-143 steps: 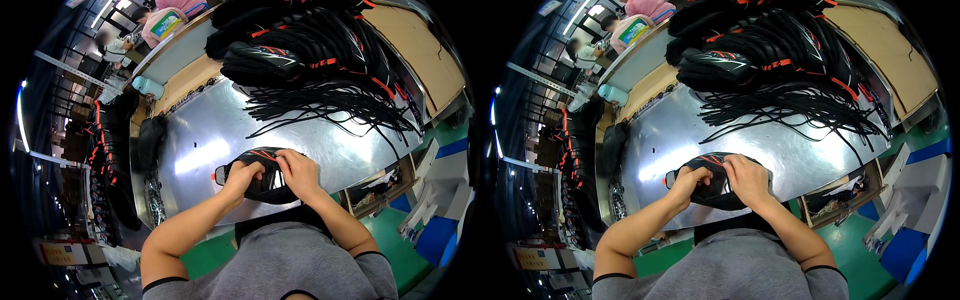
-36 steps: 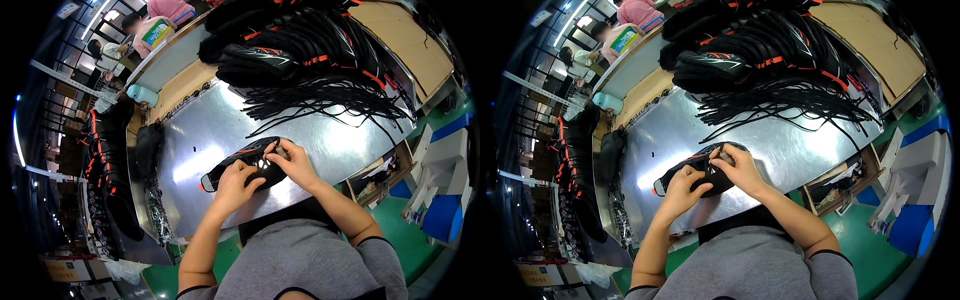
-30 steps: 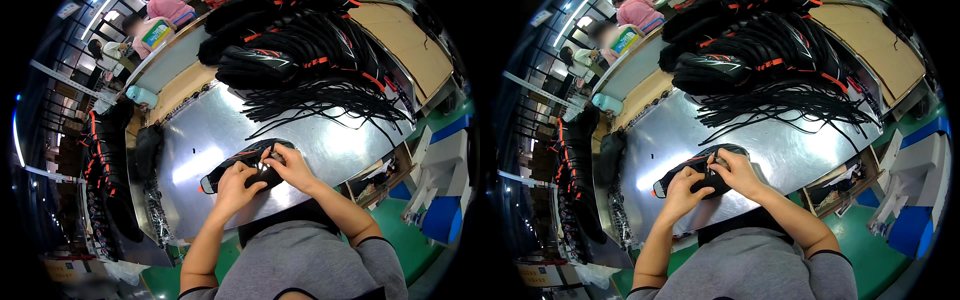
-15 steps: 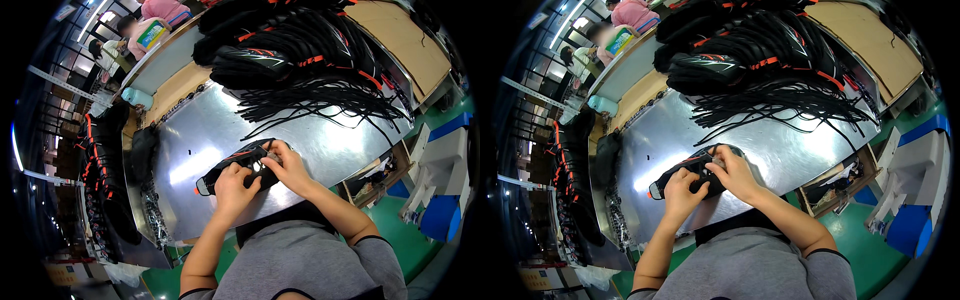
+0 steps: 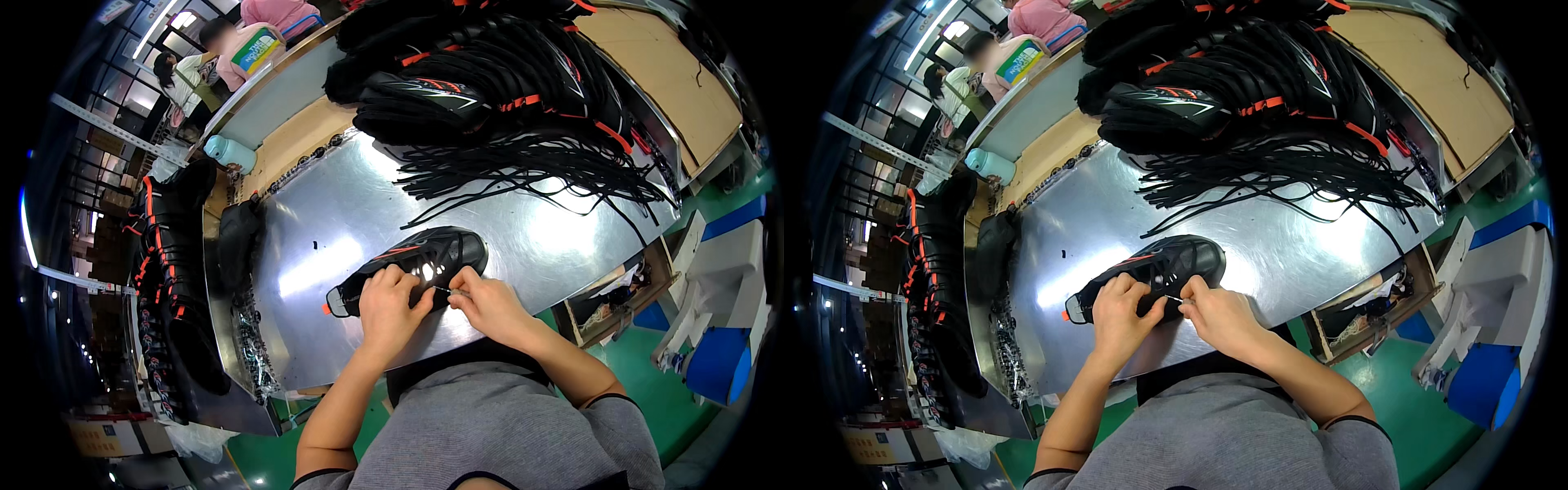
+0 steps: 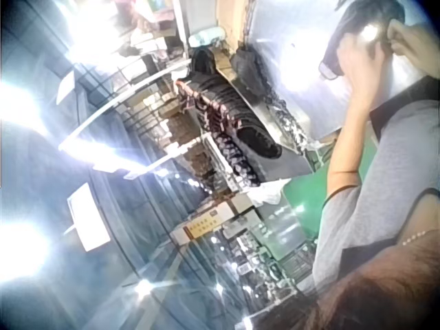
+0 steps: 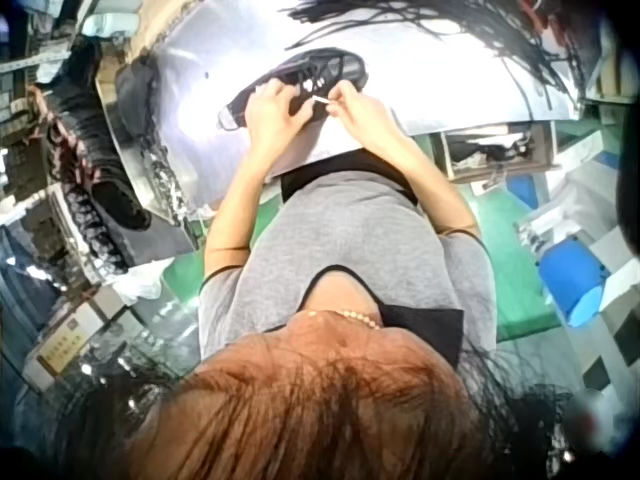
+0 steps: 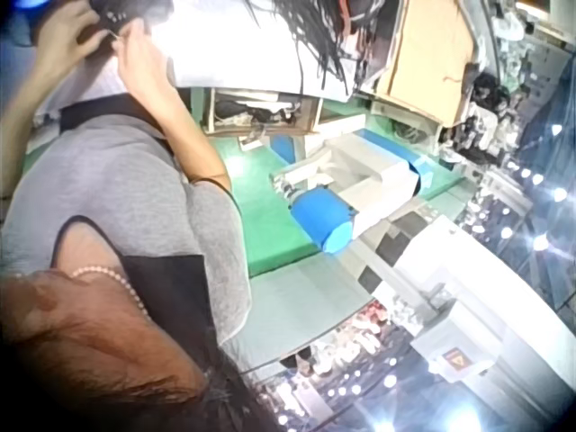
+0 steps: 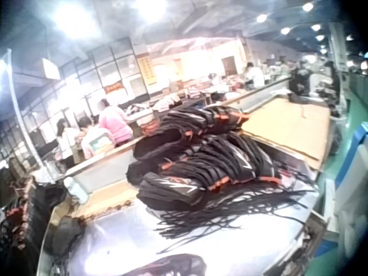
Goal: The person repeatedly threads black shoelaces through the eyelets of black and red soccer cleats on a metal workbench. They pull the laces tight, adjust the tongue, and place each finished shoe aside before picking up the next one.
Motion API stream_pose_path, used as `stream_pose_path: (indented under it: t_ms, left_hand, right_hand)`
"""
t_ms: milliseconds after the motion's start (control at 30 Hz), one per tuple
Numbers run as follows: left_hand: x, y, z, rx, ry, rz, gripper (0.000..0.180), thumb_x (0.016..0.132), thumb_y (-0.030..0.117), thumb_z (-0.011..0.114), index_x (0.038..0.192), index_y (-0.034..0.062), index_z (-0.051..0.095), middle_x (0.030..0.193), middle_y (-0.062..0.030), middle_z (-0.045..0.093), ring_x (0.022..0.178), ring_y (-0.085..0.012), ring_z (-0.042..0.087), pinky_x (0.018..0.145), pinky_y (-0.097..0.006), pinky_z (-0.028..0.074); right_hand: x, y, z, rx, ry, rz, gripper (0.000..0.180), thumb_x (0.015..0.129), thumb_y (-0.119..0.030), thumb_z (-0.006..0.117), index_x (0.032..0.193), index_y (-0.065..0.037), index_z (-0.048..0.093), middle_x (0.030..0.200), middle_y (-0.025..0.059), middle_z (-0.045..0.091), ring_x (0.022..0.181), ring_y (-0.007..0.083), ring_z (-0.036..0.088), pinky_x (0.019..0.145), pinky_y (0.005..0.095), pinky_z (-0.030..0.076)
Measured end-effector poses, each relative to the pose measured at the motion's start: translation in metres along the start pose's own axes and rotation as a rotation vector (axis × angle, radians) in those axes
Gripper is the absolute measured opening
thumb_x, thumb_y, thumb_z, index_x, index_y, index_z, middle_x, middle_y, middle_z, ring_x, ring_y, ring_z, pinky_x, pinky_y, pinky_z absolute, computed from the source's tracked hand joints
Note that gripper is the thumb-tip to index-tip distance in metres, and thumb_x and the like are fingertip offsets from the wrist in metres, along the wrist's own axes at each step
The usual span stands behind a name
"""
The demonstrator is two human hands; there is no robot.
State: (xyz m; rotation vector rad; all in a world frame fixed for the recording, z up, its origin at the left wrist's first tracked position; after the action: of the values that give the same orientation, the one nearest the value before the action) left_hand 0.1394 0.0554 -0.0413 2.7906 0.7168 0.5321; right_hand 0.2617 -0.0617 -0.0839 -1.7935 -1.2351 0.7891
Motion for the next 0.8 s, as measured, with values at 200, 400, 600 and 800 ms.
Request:
stream_pose_path:
  t_ms: [200, 400, 600, 800]
  left_hand:
    - [-0.001, -0.002, 0.002, -0.035, -0.032, -0.037, 0.021, 0.072, 0.023, 0.083, 0.08, 0.0072, 0.071, 0.081, -0.0058, 0.057, 0.081, -0.0259, 0.059, 0.071, -0.039, 0.045]
    - [0.0, 0.0, -0.002, -0.117, -0.059, 0.055, 0.021, 0.074, 0.017, 0.082, 0.082, 0.0035, 0.067, 0.081, -0.0093, 0.055, 0.079, -0.0292, 0.056, 0.069, -0.041, 0.045]
    - [-0.01, 0.015, 0.002, -0.164, -0.001, 0.169, 0.019, 0.074, 0.009, 0.079, 0.08, 0.0016, 0.061, 0.08, -0.0121, 0.052, 0.074, -0.0316, 0.052, 0.065, -0.042, 0.042]
    - [-0.016, 0.015, 0.0, -0.186, 0.005, 0.183, 0.018, 0.073, 0.007, 0.078, 0.079, 0.0031, 0.062, 0.079, -0.0111, 0.051, 0.074, -0.0308, 0.05, 0.066, -0.041, 0.04]
  right_hand:
    - [0.004, 0.0, -0.001, 0.029, -0.008, 0.011, 0.018, 0.096, -0.015, 0.062, 0.103, -0.001, 0.053, 0.084, 0.0128, 0.073, 0.08, 0.0307, 0.073, 0.069, 0.0387, 0.054]
    - [0.01, 0.006, 0.01, 0.236, 0.074, -0.011, 0.017, 0.095, -0.01, 0.061, 0.101, 0.003, 0.05, 0.081, 0.016, 0.072, 0.08, 0.0284, 0.073, 0.069, 0.0357, 0.054]
    - [0.019, 0.004, 0.022, 0.204, 0.049, 0.05, 0.022, 0.095, -0.01, 0.062, 0.101, 0.004, 0.046, 0.079, 0.0182, 0.071, 0.078, 0.0318, 0.072, 0.071, 0.0373, 0.053]
    - [0.015, -0.001, 0.013, 0.238, 0.0, 0.041, 0.024, 0.095, -0.013, 0.06, 0.103, 0.002, 0.043, 0.079, 0.0172, 0.071, 0.079, 0.0345, 0.071, 0.072, 0.0411, 0.053]
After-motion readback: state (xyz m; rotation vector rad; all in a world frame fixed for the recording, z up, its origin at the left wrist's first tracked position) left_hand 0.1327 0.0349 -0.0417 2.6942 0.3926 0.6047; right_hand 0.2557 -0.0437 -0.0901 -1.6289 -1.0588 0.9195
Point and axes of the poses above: each hand's wrist, its own x-axis towards the middle knuckle, its own z-axis out of the palm, y = z × x, the point moved 5 cm from there along x, towards the middle knuckle
